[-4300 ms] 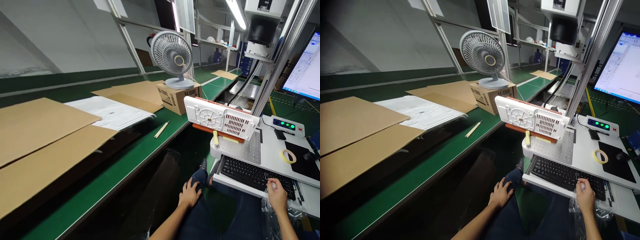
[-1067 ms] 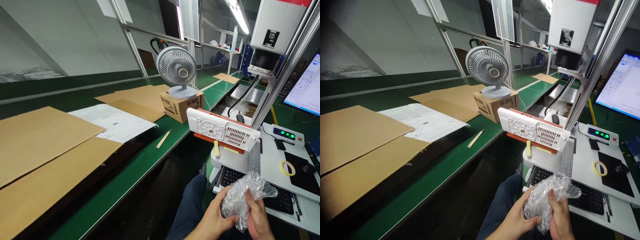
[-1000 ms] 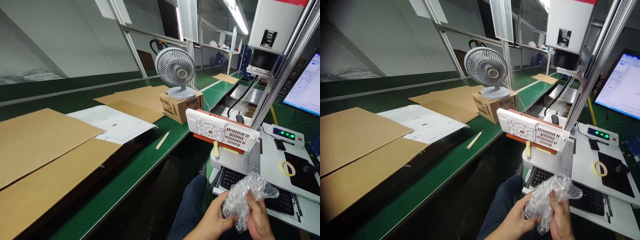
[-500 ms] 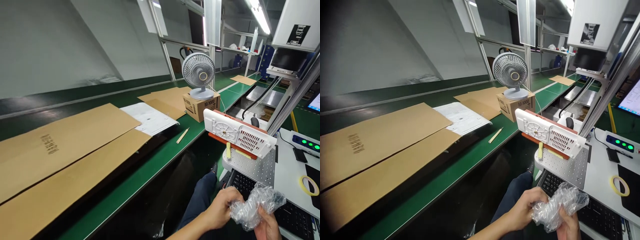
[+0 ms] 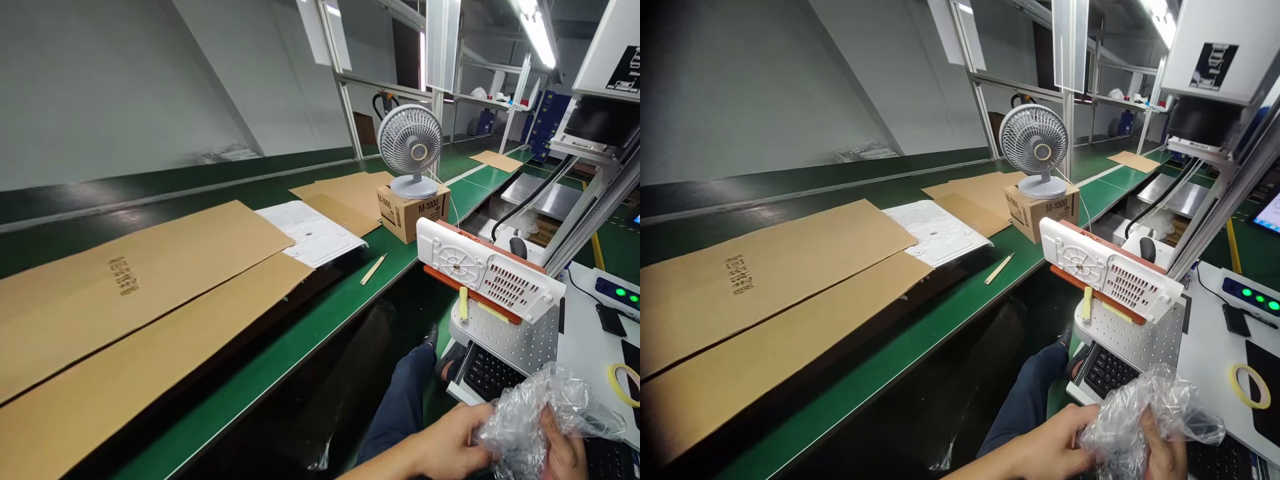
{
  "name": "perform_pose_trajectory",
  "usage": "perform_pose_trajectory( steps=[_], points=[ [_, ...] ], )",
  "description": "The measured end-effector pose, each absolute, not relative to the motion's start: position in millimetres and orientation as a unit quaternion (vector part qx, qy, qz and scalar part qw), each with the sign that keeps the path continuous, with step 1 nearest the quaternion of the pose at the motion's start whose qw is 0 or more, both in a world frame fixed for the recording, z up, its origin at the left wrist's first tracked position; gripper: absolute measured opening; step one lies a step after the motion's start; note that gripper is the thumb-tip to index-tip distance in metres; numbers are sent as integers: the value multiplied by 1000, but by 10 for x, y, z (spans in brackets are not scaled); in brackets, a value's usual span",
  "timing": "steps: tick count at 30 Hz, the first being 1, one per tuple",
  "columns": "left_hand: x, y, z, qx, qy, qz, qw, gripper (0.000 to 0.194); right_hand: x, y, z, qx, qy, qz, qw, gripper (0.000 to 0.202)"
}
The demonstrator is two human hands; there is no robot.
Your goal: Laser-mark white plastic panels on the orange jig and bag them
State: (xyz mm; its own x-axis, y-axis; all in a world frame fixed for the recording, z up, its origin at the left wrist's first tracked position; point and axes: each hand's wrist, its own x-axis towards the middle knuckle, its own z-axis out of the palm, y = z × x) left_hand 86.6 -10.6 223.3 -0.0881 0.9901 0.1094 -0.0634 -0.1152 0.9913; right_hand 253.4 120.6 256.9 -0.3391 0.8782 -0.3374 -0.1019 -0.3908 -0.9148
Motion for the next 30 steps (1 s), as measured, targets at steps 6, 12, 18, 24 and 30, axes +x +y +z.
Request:
perform_pose_trajectory(
  steps=[6, 12, 18, 24, 30],
  points=[
    [710, -107, 2269, 467, 503, 527, 501, 27, 2413, 1420, 2812, -457, -442, 650, 415, 101],
    [531, -209, 2228, 394, 514, 578, 496, 42, 2455, 1457, 2960, -464, -449, 617, 450, 107],
    [848, -297, 2191, 382, 408, 652, 513, 102, 2433, 1159, 2836, -466, -434, 652, 412, 104],
    [1358, -190, 2174, 325, 322, 686, 567, 71, 2357, 855, 2662, -467, -443, 655, 396, 98],
    [1514, -211, 2034, 343, 402, 596, 604, 62, 2422, 927, 2653, -468, -445, 641, 415, 102]
  ],
)
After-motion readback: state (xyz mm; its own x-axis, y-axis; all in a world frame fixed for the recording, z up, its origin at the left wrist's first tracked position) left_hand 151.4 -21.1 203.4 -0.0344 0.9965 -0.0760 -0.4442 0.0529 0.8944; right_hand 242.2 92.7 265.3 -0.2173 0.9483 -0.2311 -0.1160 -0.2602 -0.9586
